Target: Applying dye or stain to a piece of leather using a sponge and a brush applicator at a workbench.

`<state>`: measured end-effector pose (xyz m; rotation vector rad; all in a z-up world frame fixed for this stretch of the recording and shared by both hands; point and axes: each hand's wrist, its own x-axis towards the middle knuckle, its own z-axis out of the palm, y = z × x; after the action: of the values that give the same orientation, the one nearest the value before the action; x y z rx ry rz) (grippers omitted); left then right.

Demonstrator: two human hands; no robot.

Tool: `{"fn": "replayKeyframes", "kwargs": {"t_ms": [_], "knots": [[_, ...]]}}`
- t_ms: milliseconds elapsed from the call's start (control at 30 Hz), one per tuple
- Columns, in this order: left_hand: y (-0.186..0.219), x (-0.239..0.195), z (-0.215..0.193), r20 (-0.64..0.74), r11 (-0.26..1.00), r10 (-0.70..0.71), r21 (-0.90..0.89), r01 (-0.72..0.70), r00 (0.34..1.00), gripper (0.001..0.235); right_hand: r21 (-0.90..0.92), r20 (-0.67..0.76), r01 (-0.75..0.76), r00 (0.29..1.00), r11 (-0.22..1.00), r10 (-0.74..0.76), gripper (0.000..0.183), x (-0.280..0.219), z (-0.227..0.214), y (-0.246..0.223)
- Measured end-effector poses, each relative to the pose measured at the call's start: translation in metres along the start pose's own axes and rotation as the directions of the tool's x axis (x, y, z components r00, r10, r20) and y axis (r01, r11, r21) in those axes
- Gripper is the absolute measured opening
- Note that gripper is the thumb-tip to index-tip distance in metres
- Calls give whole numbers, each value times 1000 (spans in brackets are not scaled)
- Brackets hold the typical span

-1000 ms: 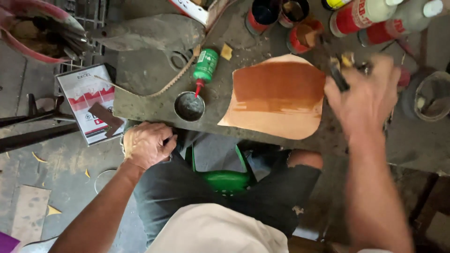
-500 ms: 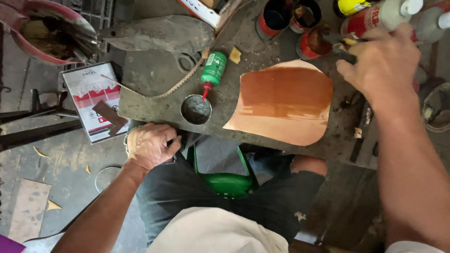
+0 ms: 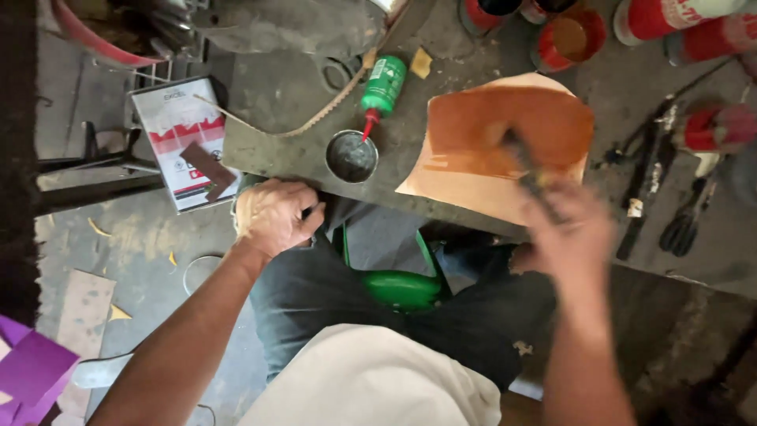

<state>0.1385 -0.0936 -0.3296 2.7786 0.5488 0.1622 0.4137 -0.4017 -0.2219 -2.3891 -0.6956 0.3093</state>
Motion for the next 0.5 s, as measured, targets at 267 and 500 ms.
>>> {"fn": "replayKeyframes", "kwargs": {"t_ms": [267, 500], "knots": [[-5, -4, 10, -127, 1000, 4, -1, -4, 992, 40, -240, -143, 95, 981, 966, -132, 22, -42, 68, 14], [-5, -4, 10, -129, 1000, -1, -7, 0, 992, 39, -181, -119, 177, 973, 967, -200, 20, -30, 77, -3]]}}
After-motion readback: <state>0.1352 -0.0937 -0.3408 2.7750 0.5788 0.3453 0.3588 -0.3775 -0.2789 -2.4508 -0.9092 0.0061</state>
